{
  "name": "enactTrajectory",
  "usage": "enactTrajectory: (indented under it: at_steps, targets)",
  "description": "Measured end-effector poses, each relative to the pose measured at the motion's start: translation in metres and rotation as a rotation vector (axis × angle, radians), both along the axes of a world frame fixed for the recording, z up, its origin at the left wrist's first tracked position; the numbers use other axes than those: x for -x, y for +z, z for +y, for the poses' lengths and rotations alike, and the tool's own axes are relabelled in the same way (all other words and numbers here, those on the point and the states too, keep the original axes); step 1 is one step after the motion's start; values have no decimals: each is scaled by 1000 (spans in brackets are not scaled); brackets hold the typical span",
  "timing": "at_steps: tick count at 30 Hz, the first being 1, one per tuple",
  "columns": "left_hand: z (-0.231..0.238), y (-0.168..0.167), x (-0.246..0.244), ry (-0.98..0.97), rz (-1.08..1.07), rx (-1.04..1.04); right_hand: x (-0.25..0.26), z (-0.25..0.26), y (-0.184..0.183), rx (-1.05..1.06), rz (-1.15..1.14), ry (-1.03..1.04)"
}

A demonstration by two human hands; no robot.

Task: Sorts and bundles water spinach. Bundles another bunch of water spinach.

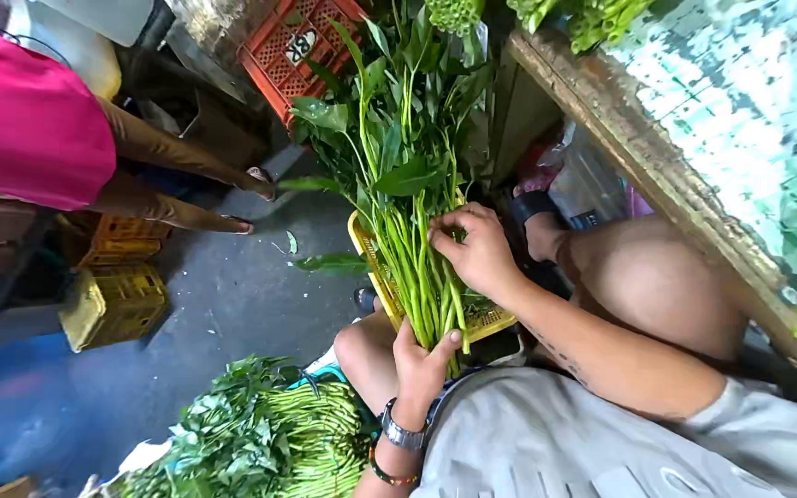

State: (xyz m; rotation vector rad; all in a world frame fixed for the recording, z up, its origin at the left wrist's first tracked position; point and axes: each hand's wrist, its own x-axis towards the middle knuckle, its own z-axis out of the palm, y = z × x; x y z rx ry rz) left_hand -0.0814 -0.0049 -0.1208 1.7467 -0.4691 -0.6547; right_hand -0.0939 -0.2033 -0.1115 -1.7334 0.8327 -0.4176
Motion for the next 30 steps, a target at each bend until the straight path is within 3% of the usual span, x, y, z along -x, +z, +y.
enactTrajectory:
  at_steps: [3, 6, 8, 13, 15, 22, 28, 30]
  targets:
    - [-6, 9, 0, 55, 157, -10, 0, 1, -1, -29, -56, -19]
    - [-9, 16, -4, 95, 301, 23, 9, 6, 2, 274, -84, -10]
    - [-7, 16, -8, 111, 319, 31, 15, 9, 4, 445, -174, 63]
    - [-9, 22, -16, 167, 266, 8, 22, 23, 6, 501, -407, 432]
    - [-11, 23, -16, 188, 202, -19, 23, 31, 7, 560, -408, 454]
    - [-18, 25, -20, 202, 94, 30, 19, 57, -6, 247, -429, 197]
    - [-21, 20, -25, 193, 87, 52, 20, 54, 10, -123, -370, 195]
    - [-22, 16, -30, 211, 59, 23, 23, 62, 9, -141, -386, 251]
